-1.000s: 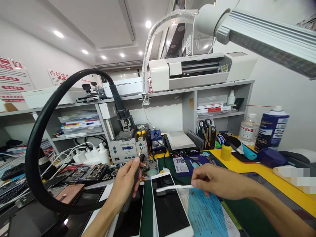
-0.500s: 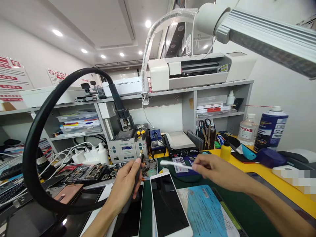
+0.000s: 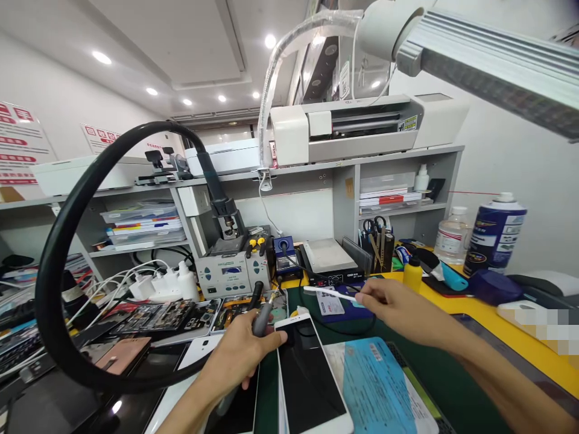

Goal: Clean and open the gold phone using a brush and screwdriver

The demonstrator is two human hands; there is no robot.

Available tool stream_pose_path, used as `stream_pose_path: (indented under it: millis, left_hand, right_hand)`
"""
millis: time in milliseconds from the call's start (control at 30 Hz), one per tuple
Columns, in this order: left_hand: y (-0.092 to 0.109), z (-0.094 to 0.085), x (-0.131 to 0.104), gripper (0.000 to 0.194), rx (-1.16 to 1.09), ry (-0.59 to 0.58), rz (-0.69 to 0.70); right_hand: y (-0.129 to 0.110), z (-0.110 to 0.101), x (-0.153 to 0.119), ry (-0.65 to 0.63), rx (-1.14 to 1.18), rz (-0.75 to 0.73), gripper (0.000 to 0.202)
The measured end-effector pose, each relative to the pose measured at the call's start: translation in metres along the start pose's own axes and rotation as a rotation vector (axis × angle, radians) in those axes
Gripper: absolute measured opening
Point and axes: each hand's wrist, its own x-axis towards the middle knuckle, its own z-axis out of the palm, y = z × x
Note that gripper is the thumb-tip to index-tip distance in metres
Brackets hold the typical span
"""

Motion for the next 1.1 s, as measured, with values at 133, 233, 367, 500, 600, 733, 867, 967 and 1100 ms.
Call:
stream_pose_path:
  millis: [133,233,367,500,600,733,867,967,1100]
  left_hand:
    - [-0.002,0.008,0.0,0.052,-0.073,-0.077,-0.028]
    - [0.001,0.008,0.0,0.059,-0.158,-0.096,-0.025]
    - [0.013,0.002,-0.01,0.067,-0.242,-0.065,0.057]
    - [0.024,0.002,-0.023,0.064,-0.284,0.06,0.193]
    - [0.026,0.005,-0.03,0.058,-0.291,0.137,0.254]
    - [0.028,0.008,-0.035,0.057,-0.328,0.165,0.303]
    - [0.031,0.009,-0.039,0.057,-0.353,0.178,0.297]
    - [0.033,0.01,-0.04,0.059,-0.359,0.184,0.294]
    - [0.032,0.011,-0.041,0.06,-0.354,0.193,0.306]
  right_hand:
    - [-0.001,-0.006,0.0,0.006,0.058,0.015,0.041]
    - [-0.008,-0.013,-0.006,-0.028,0.106,0.017,0.04]
    - [-0.012,-0.029,-0.016,-0.17,0.256,-0.002,0.033]
    - [-0.001,-0.037,-0.021,-0.344,0.319,-0.148,0.029]
    - [0.006,-0.036,-0.021,-0.415,0.291,-0.166,0.03]
    - [0.006,-0.035,-0.02,-0.438,0.269,-0.147,0.032]
    - [0.003,-0.035,-0.02,-0.466,0.276,-0.145,0.033]
    - [0.003,-0.033,-0.021,-0.474,0.286,-0.156,0.034]
    - [0.004,-0.032,-0.022,-0.475,0.287,-0.156,0.036]
